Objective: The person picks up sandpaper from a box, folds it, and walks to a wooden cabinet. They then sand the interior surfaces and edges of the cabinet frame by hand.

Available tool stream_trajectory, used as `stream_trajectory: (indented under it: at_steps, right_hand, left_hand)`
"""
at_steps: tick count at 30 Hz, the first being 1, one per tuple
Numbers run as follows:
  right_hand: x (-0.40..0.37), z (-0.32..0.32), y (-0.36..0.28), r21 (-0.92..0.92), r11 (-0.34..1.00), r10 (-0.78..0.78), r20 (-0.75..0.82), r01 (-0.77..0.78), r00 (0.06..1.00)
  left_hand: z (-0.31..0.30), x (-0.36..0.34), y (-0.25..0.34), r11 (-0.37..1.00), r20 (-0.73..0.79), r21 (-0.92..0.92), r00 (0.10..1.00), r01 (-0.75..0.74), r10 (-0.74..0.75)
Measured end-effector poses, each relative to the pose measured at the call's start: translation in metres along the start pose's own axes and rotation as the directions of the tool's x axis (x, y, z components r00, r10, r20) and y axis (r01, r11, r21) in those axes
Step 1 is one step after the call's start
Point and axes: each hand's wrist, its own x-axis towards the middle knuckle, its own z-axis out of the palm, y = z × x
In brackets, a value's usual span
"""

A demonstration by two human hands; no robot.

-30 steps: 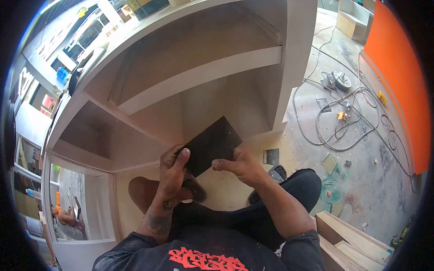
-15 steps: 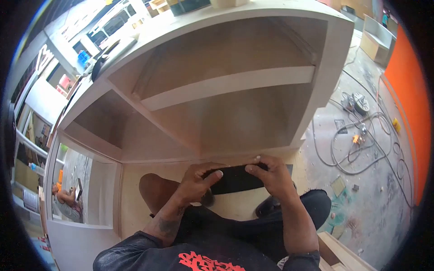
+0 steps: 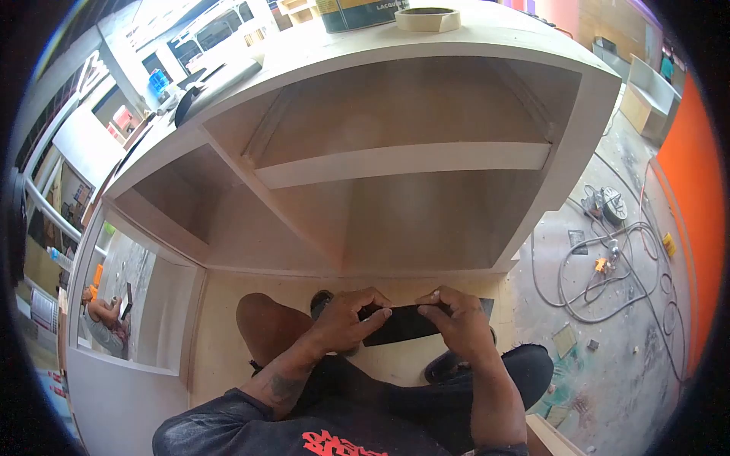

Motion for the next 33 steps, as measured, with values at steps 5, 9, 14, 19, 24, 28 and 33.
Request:
stream_trajectory:
  at_steps: [5, 9, 14, 19, 24, 28, 33]
  right_hand:
    - [-0.003, 0.012, 0.001, -0.236, 0.948, -0.201, 0.072, 0.212, 0.977]
    - [-0.004, 0.014, -0.006, -0.203, 0.962, -0.161, 0.114, 0.182, 0.980]
    - [-0.001, 0.019, -0.011, -0.184, 0.982, -0.028, 0.132, 0.053, 0.991]
    - [0.002, 0.017, -0.004, -0.204, 0.901, -0.355, 0.163, 0.383, 0.921]
    - [-0.002, 0.032, -0.002, -0.260, 0.808, -0.474, 0.244, 0.528, 0.846]
    - [-0.004, 0.029, -0.007, -0.286, 0.781, -0.478, 0.297, 0.555, 0.827]
    - [-0.003, 0.026, -0.001, -0.081, 0.930, -0.340, 0.176, 0.358, 0.924]
  left_hand:
    - [0.003, -0.005, -0.005, 0.991, 0.199, 0.097, 0.974, 0.094, -0.112]
    - [0.006, -0.013, -0.021, 0.998, 0.268, 0.025, 0.961, 0.062, -0.066]
    - [0.010, -0.017, -0.026, 0.993, 0.151, 0.114, 0.988, -0.026, 0.009]
    - [-0.007, -0.020, -0.009, 0.994, 0.288, 0.064, 0.952, 0.089, -0.104]
    - [0.013, -0.032, -0.061, 0.994, 0.484, -0.051, 0.873, 0.098, -0.061]
    - [0.019, -0.042, -0.036, 0.938, 0.445, -0.142, 0.867, 0.316, -0.225]
    - [0.030, -0.043, -0.056, 0.913, 0.245, -0.256, 0.935, 0.317, -0.256]
